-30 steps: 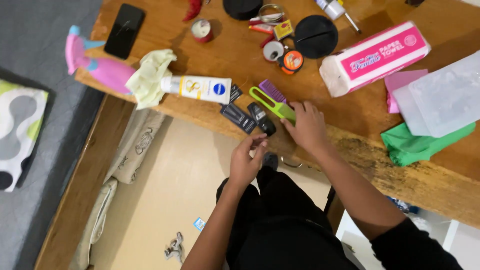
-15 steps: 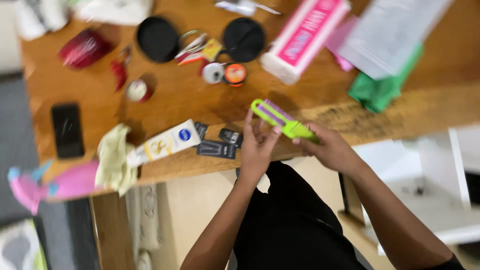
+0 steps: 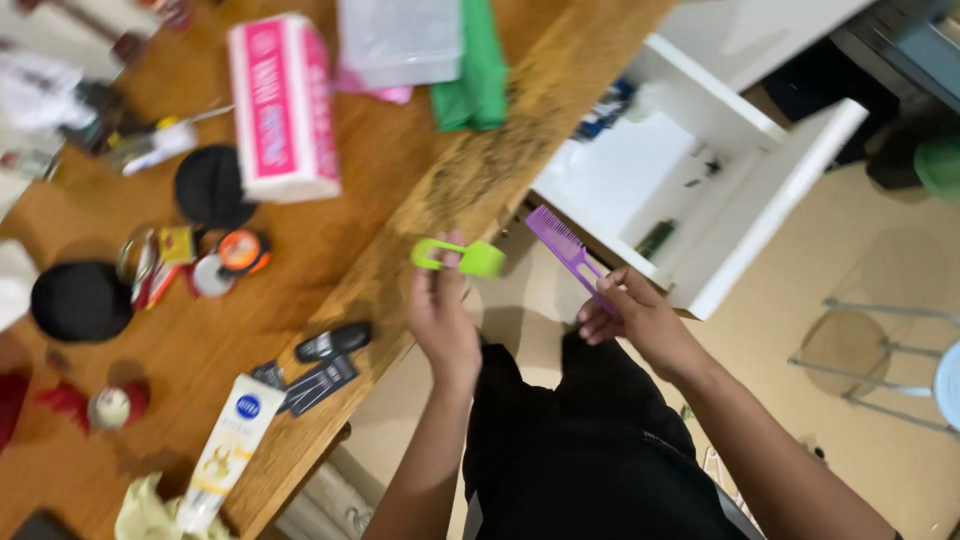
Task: The person organizes a cluttered wooden table by placing various items into a white drawer. They pick up a white cloth, a green comb, a black remote, a tape measure, a pink box, a green package, a pink plastic bag, and a clear plastic container, arranging them inside the drawer.
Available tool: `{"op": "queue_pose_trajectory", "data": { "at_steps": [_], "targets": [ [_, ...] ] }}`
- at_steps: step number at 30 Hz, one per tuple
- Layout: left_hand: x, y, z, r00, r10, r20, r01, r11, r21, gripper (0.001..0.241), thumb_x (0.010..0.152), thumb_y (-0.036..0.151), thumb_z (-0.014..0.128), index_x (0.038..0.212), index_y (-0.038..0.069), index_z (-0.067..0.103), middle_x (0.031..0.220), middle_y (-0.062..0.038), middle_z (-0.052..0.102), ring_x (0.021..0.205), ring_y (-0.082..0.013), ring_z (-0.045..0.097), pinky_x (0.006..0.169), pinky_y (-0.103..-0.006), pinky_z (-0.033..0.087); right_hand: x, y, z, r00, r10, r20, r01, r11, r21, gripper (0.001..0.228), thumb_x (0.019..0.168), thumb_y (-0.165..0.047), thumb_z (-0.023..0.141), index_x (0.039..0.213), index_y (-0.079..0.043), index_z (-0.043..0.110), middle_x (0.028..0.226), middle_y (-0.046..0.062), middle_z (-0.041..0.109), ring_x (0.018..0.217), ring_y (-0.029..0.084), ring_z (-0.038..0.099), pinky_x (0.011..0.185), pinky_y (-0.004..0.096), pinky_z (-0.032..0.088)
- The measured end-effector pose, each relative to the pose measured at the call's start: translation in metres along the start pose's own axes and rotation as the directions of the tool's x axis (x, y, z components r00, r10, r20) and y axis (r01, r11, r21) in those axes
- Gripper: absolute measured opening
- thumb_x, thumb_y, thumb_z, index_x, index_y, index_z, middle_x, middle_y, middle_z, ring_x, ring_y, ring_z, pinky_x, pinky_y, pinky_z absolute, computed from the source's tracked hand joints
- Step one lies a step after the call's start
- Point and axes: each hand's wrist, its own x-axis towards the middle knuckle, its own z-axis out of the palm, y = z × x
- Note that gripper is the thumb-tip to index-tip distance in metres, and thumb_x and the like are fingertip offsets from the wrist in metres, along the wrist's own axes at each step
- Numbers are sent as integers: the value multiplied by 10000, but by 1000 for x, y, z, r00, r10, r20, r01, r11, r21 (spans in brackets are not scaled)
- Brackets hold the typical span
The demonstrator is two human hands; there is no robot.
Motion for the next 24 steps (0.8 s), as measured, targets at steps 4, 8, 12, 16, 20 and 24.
{"op": "queue_pose_trajectory", "data": {
  "at_steps": [4, 8, 12, 16, 20, 24],
  "targets": [
    [-47, -50, 54, 848, 290, 443, -437, 855, 278, 124, 1048, 41, 598, 1158, 20, 650, 1321, -89, 673, 1259, -257, 620, 1116, -421, 479, -19, 4, -43, 988, 34, 148, -81, 943, 322, 344, 1056, -288, 420, 1328, -127, 557, 1013, 130, 690, 824, 220, 678, 770, 361, 582],
    [-93, -75, 136, 454, 129, 881, -810, 472, 348, 418, 889, 57, 653, 1297, 112, 722, 1475, -122, 609, 1453, -422, 399, 1222, -594, 245, -25, 11, -117, 988, 153, 18, -143, 861, 489, 404, 1026, -256, 420, 1342, -70, 590, 1168, 87, 709, 1007, 197, 694, 869, 366, 571],
    [-142, -145, 188, 507, 0, 862, -752, 487, 443, 553, 919, 49, 586, 1472, 38, 581, 1578, -156, 472, 1500, -416, 337, 1214, -579, 269, -33, 20, -200, 991, 130, 20, -120, 831, 543, 448, 1076, -387, 428, 1318, -48, 593, 1138, 50, 666, 994, 159, 638, 853, 382, 553],
    [-165, -190, 226, 546, -102, 832, -636, 596, 490, 551, 986, 53, 534, 1530, -2, 468, 1668, -175, 375, 1583, -379, 274, 1279, -539, 231, -29, 36, -265, 1000, 18, 10, -20, 933, 359, 378, 1060, -268, 504, 1327, -21, 610, 1107, 57, 689, 939, 135, 639, 824, 312, 527],
    [-162, -195, 244, 710, -91, 698, -234, 905, 356, 618, 907, 43, 620, 1509, -18, 494, 1687, -166, 329, 1599, -321, 223, 1292, -465, 211, -32, -7, -281, 992, -61, 112, 50, 994, 101, 384, 1022, -227, 509, 1344, -37, 598, 1060, 27, 735, 741, 109, 598, 652, 295, 512],
    [-120, -206, 252, 841, -4, 541, -90, 985, 148, 742, 895, 45, 529, 1626, 15, 402, 1781, -170, 246, 1661, -307, 193, 1335, -418, 148, -6, -12, -288, 992, -86, 91, 106, 965, -241, 409, 1058, -235, 503, 1424, -74, 593, 878, 166, 639, 702, 174, 599, 629, 343, 524]
  ]
}}
